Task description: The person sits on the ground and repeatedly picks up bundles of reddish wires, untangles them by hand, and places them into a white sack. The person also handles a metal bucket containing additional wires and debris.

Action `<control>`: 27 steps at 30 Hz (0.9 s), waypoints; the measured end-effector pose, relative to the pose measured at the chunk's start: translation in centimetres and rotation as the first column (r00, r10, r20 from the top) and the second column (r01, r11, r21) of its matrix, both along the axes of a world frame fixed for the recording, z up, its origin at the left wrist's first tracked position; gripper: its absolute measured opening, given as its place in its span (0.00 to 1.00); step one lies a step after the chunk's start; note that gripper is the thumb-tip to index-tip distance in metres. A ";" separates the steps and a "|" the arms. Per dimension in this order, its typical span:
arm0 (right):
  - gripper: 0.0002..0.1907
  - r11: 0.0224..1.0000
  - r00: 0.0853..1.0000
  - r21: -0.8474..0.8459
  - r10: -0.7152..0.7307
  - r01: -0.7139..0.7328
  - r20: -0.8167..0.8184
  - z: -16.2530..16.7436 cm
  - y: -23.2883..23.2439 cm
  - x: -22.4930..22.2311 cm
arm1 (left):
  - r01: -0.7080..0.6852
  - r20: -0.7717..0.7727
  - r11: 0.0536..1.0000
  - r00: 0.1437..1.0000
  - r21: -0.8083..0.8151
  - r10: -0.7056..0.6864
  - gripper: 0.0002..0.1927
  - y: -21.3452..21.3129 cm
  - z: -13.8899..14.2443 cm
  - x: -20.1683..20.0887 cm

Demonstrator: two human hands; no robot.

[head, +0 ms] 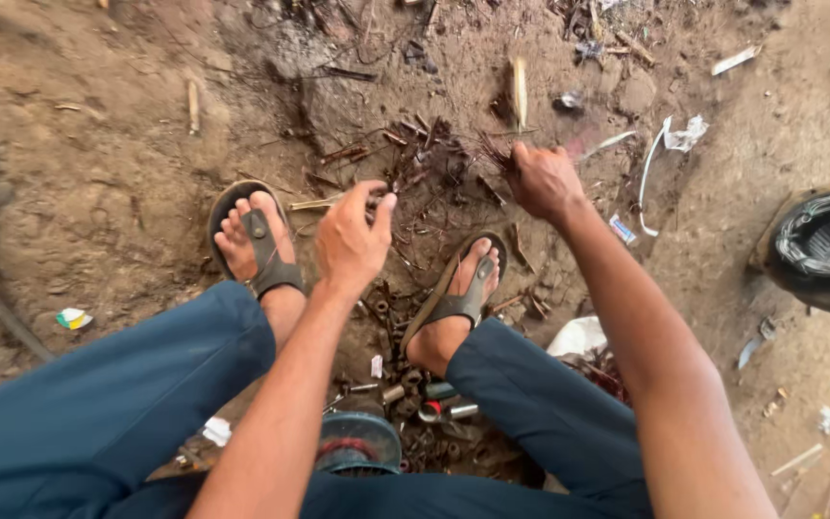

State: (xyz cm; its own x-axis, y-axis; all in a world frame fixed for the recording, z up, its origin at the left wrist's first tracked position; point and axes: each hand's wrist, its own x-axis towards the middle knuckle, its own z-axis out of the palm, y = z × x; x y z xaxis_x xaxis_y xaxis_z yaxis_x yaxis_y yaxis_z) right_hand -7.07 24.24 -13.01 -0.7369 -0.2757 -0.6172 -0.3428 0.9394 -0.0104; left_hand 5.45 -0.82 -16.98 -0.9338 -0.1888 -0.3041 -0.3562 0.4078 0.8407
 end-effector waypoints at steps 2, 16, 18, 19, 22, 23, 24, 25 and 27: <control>0.17 0.999 0.999 -0.036 -0.030 0.031 0.017 1.6 0.0 1.6 | -0.069 -0.075 0.997 0.995 -0.021 0.067 0.13 0.8 1.1 2.0; 0.23 0.936 0.942 -0.108 -0.332 0.335 0.043 23.4 3.3 7.0 | -0.078 -0.168 0.988 0.981 0.133 0.100 0.17 3.6 10.1 10.8; 0.22 0.877 0.920 -0.278 -0.381 0.392 0.096 25.5 4.0 7.2 | -0.074 -0.139 0.967 0.984 0.245 0.111 0.21 3.6 11.6 10.2; 0.22 0.833 0.890 -0.316 -0.439 0.454 0.122 26.3 4.2 7.4 | -0.064 -0.121 0.943 0.987 0.328 0.109 0.24 3.7 12.6 9.6; 0.21 0.676 0.820 -0.473 -0.519 0.566 0.239 28.3 4.6 8.0 | -0.074 -0.125 0.883 0.981 0.463 0.148 0.33 4.0 16.2 7.4; 0.20 0.606 0.814 -0.552 -0.501 0.573 0.295 28.8 4.5 8.2 | -0.081 -0.132 0.869 0.977 0.487 0.165 0.36 4.1 17.4 6.8; 0.18 0.525 0.806 -0.622 -0.477 0.581 0.350 29.2 4.4 8.4 | -0.058 -0.074 0.858 0.991 0.510 0.111 0.36 4.1 18.7 6.1; 0.17 0.476 0.792 -0.648 -0.482 0.595 0.375 29.4 4.3 8.6 | -0.033 -0.017 0.845 0.999 0.534 0.050 0.36 4.2 19.9 5.4; 0.16 0.371 0.764 -0.692 -0.487 0.620 0.423 29.8 3.9 9.0 | 0.028 0.001 0.819 0.999 0.574 -0.035 0.35 4.4 21.8 4.8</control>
